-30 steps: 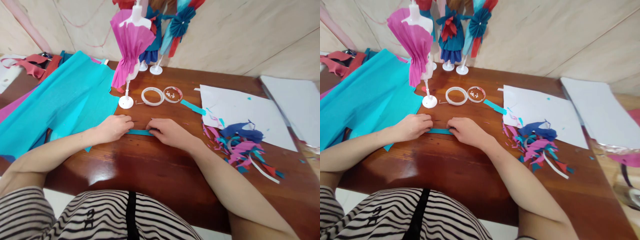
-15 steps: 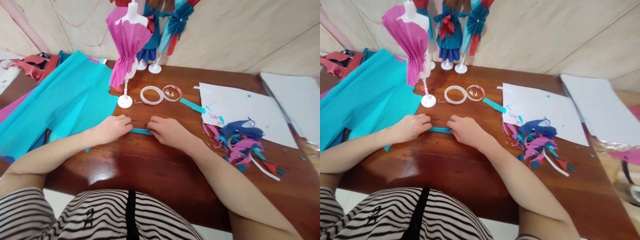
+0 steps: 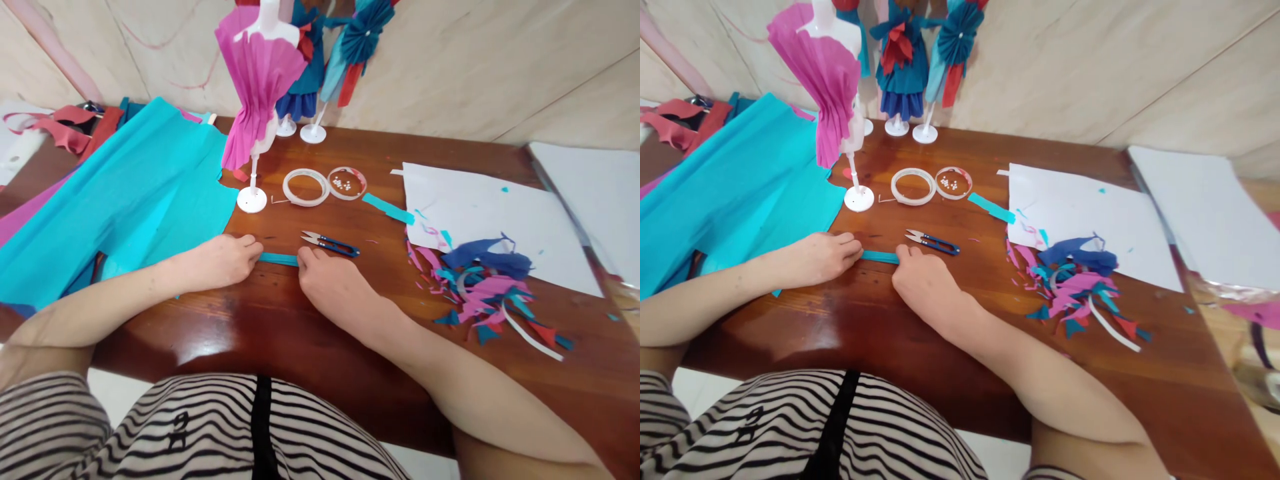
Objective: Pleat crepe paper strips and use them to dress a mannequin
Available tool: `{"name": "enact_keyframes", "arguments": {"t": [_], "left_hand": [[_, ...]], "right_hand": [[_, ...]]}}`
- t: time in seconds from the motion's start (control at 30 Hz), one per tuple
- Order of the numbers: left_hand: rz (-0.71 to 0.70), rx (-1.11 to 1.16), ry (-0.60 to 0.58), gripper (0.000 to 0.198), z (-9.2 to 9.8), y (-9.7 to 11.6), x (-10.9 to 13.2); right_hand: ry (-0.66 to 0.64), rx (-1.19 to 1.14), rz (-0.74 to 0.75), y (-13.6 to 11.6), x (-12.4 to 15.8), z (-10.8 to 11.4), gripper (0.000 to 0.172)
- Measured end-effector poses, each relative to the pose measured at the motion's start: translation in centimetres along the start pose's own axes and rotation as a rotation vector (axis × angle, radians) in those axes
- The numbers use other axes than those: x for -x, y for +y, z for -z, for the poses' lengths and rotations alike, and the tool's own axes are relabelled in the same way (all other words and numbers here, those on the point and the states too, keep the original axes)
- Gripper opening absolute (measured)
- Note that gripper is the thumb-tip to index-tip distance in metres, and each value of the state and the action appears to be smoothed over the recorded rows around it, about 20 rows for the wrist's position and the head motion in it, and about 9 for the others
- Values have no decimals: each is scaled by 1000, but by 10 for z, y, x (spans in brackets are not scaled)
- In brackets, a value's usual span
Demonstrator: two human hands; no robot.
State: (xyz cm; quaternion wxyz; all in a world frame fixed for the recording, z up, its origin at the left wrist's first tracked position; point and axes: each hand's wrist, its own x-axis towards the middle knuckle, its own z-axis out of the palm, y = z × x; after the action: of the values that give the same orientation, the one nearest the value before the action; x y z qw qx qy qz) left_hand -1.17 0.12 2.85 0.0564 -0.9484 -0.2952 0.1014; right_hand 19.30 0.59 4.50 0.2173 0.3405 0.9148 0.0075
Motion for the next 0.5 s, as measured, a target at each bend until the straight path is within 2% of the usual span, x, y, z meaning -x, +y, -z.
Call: {"name": "enact_keyframes", "arguments": {"t": [0.17,0.33,0.43,0.5], "left_hand": [[-49,-46,-20,22,1,5,-2],[-69,-69,13,22,-2,5,-3],[-87,-70,29,22,-7,6,-4],[-85,-78,40,22,-10,7,-4]], "right_hand": [[10,-62,-9,12,-1,1,38],[68,-320,-7,38,0,-3,28],[229,-349,-55,38,-1,-8,33],[355,-298,-1,30,-4,-11,39]]}}
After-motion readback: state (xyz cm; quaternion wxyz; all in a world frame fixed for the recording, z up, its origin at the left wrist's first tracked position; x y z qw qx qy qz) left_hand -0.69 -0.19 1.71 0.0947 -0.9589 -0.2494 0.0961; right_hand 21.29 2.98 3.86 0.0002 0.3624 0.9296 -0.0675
